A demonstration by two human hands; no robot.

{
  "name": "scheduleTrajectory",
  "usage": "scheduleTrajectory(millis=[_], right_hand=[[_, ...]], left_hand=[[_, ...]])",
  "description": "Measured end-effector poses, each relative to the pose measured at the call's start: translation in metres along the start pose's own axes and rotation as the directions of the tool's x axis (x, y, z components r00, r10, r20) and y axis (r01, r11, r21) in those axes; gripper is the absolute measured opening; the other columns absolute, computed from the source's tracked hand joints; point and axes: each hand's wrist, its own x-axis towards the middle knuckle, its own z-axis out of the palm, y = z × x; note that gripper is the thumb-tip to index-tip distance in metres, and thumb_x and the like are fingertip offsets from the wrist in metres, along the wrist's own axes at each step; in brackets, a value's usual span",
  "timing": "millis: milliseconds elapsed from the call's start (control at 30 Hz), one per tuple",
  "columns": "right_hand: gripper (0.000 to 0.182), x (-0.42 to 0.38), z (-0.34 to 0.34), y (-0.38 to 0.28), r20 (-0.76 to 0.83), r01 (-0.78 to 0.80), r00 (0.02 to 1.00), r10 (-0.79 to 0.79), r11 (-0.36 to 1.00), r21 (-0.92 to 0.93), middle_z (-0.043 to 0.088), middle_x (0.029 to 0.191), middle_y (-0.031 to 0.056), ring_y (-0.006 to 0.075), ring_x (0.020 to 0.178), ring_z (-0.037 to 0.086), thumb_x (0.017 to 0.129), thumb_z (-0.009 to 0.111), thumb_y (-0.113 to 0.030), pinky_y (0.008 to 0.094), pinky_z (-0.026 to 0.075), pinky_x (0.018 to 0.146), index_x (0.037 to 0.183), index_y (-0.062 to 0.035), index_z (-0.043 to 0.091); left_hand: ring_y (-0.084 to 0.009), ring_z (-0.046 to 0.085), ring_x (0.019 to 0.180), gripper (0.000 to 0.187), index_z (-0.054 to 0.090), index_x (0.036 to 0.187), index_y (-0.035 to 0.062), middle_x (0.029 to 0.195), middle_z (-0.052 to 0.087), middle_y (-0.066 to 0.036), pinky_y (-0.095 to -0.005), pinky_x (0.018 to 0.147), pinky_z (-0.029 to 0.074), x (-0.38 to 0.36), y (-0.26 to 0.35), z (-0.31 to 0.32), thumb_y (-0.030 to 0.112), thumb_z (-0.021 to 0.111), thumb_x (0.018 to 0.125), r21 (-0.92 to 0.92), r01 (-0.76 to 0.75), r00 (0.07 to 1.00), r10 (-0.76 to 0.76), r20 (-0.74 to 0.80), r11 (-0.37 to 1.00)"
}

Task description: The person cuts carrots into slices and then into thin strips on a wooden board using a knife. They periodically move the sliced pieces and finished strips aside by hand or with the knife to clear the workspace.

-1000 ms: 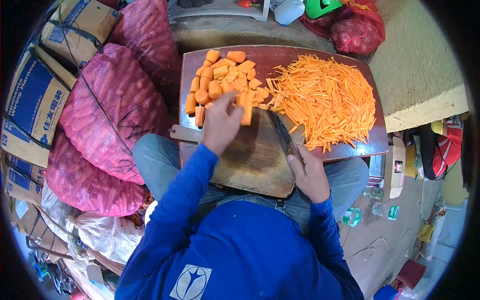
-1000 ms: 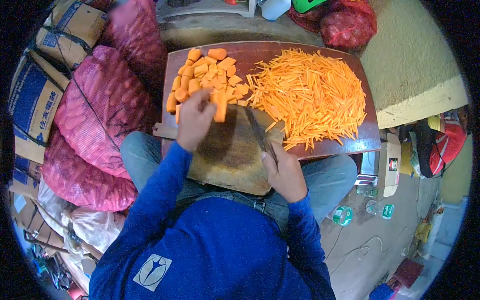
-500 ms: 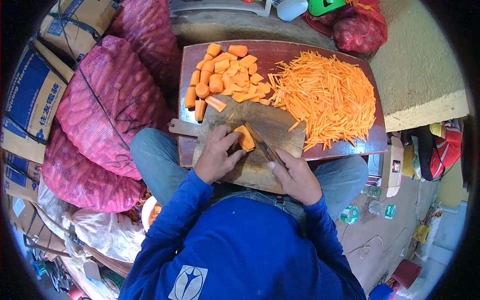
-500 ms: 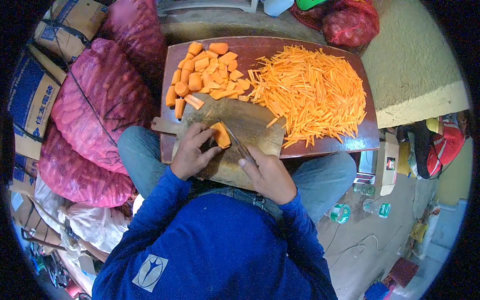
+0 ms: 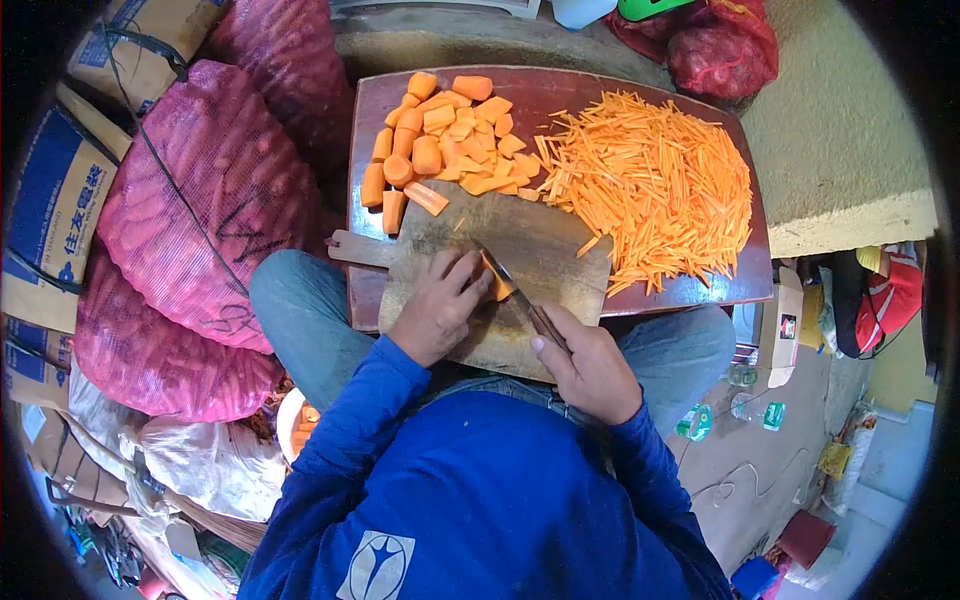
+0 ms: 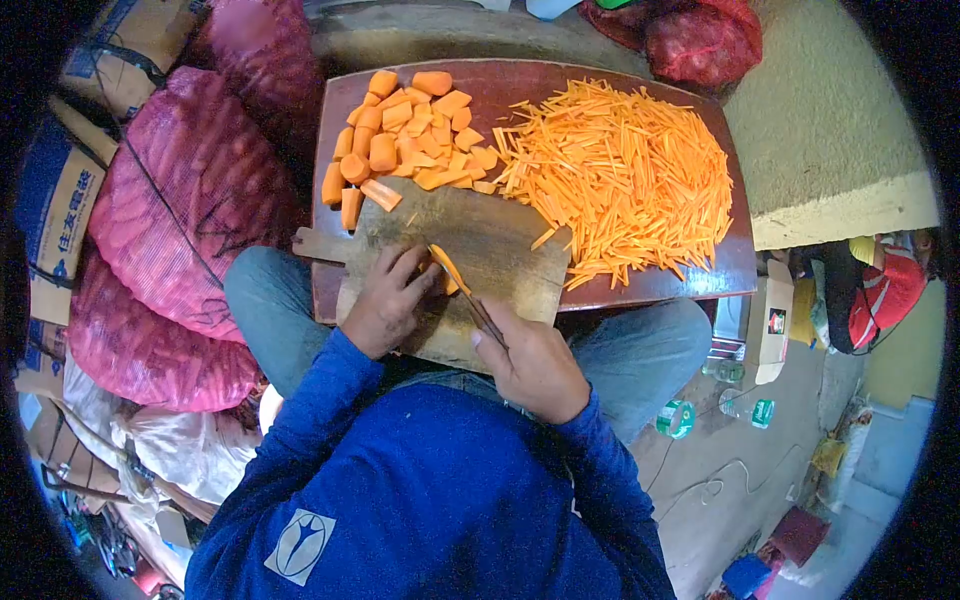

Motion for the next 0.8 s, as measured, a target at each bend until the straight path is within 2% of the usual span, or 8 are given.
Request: scheduleTrajectory(millis=[67,133,267,467,533,667,733,800], right_hand=[[0.042,-0.003,-0.001,-0.004,0.037,-0.003,0.999,0.005,0.999,-0.049,0.072,0.092,0.0278,0.0506,0.087,0.072,0.105,0.065,-0.022,0.0561,0.056,0.073,0.141,-0.0043,0.057],[0.042,-0.006,-0.004,-0.01,0.02,0.08,0.997,-0.079,0.991,-0.108,0.072,0.09,0.0283,0.0517,0.084,0.072,0.105,0.064,-0.022,0.0591,0.055,0.072,0.141,-0.005,0.054],[0.041,-0.006,-0.007,-0.014,0.053,0.037,0.998,-0.029,0.986,-0.162,0.071,0.087,0.0293,0.0532,0.081,0.07,0.104,0.064,-0.022,0.0613,0.055,0.07,0.14,-0.0043,0.053],[0.04,0.025,0.007,0.002,0.079,0.027,0.997,-0.01,0.976,-0.215,0.07,0.084,0.0311,0.0536,0.079,0.07,0.105,0.064,-0.023,0.0629,0.053,0.069,0.137,-0.003,0.051],[0.038,0.026,0.007,0.003,0.056,0.075,0.996,-0.065,0.979,-0.191,0.07,0.083,0.0314,0.0542,0.079,0.069,0.105,0.063,-0.023,0.0641,0.053,0.069,0.135,-0.0031,0.052],[0.037,0.012,-0.004,-0.013,0.077,0.035,0.997,-0.026,0.993,-0.116,0.07,0.084,0.0317,0.0548,0.08,0.069,0.105,0.063,-0.024,0.0653,0.052,0.07,0.134,-0.0033,0.052],[0.038,0.01,-0.006,-0.016,0.117,-0.016,0.992,0.041,0.978,-0.208,0.07,0.084,0.0311,0.0545,0.081,0.069,0.105,0.063,-0.025,0.0648,0.053,0.07,0.135,-0.0034,0.052],[0.037,0.019,0.001,-0.012,0.107,0.01,0.994,0.015,0.973,-0.23,0.07,0.083,0.0307,0.0542,0.081,0.07,0.105,0.063,-0.024,0.0642,0.053,0.07,0.134,-0.0034,0.052]], left_hand=[[-0.0394,0.058,0.119,0.045,0.07,0.121,-0.0028,0.132,0.062,-0.018,-0.0502,0.104,0.05,0.003,0.006,-0.007,0.01,0.076,0.078,0.026,-0.035,0.999,0.035,0.007,0.999],[-0.0395,0.058,0.12,0.045,0.07,0.122,-0.0032,0.132,0.062,-0.018,-0.0501,0.104,0.051,0.003,0.004,-0.008,0.011,0.074,0.079,0.017,-0.044,0.999,0.043,0.03,0.999],[-0.0391,0.058,0.119,0.044,0.07,0.125,-0.0039,0.132,0.062,-0.018,-0.048,0.103,0.053,0.002,0.001,-0.004,0.012,0.07,0.083,-0.036,-0.029,0.997,0.031,0.064,0.999],[-0.0389,0.059,0.118,0.043,0.07,0.124,-0.0042,0.131,0.063,-0.018,-0.0459,0.105,0.054,0.005,0.002,-0.009,0.011,0.07,0.084,-0.076,0.0,0.997,0.005,0.072,0.997],[-0.0388,0.059,0.117,0.043,0.07,0.124,-0.004,0.13,0.063,-0.018,-0.0457,0.104,0.054,0.005,0.004,-0.01,0.01,0.071,0.084,-0.07,-0.008,0.998,0.012,0.057,0.998],[-0.0386,0.06,0.116,0.043,0.07,0.124,-0.0034,0.127,0.064,-0.019,-0.0453,0.103,0.055,-0.001,0.0,-0.005,0.009,0.072,0.083,-0.033,-0.01,1.0,0.011,0.025,0.999],[-0.0386,0.061,0.116,0.043,0.07,0.124,-0.0034,0.126,0.064,-0.019,-0.0455,0.103,0.055,0.0,0.0,-0.006,0.009,0.072,0.083,-0.046,-0.007,1.0,0.008,0.017,0.999],[-0.0387,0.061,0.116,0.042,0.07,0.123,-0.0033,0.126,0.065,-0.019,-0.0457,0.103,0.055,0.001,0.001,-0.006,0.009,0.071,0.082,-0.06,-0.016,1.0,0.017,0.009,0.998]])
